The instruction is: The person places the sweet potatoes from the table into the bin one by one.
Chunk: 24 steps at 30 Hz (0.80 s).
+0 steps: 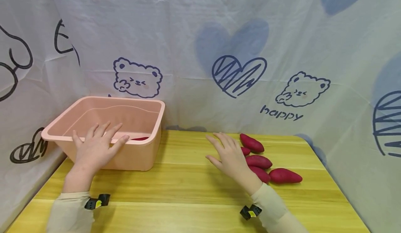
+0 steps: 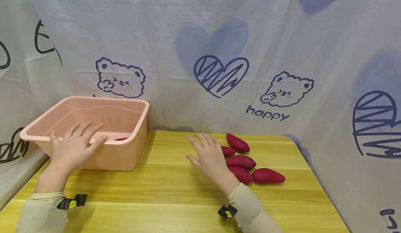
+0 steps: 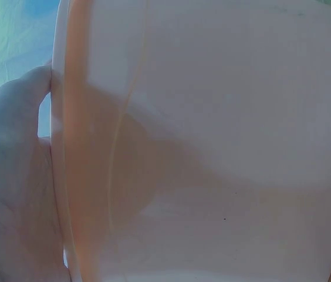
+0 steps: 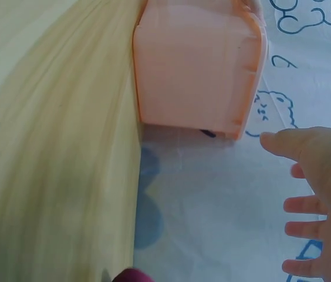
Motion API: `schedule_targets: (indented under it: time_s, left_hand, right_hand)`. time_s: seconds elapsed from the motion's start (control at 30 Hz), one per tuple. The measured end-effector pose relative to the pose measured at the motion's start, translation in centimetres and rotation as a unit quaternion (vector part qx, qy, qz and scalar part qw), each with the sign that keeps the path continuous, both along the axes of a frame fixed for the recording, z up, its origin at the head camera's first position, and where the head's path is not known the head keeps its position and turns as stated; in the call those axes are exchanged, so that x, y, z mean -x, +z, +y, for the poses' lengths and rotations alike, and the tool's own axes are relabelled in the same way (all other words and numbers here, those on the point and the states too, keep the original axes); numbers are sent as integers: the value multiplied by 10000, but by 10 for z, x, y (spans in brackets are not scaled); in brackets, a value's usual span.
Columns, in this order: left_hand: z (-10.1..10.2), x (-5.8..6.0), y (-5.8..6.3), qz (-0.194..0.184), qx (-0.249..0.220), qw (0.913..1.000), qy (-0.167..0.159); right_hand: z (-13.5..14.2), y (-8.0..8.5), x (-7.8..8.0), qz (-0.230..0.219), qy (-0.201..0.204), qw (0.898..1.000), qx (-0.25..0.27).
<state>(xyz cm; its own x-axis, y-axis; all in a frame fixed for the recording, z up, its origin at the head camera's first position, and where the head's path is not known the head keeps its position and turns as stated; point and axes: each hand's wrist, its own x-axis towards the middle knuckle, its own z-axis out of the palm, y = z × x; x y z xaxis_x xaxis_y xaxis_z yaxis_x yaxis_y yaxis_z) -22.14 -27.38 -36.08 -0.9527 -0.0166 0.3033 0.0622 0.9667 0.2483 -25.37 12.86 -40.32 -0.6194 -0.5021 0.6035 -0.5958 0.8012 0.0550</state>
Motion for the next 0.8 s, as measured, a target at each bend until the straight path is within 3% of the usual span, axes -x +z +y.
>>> schedule_targets:
  time_s: [0.23,0.8]
  left_hand:
    - [0,0,0,-8,11,10000,-9]
    - [-2,1,-2,24,30,10000,8]
  right_hand:
    - [24,-6,-10,-355,-152,9992,95]
    - [74,-28,-26,-688,-587,9959,65]
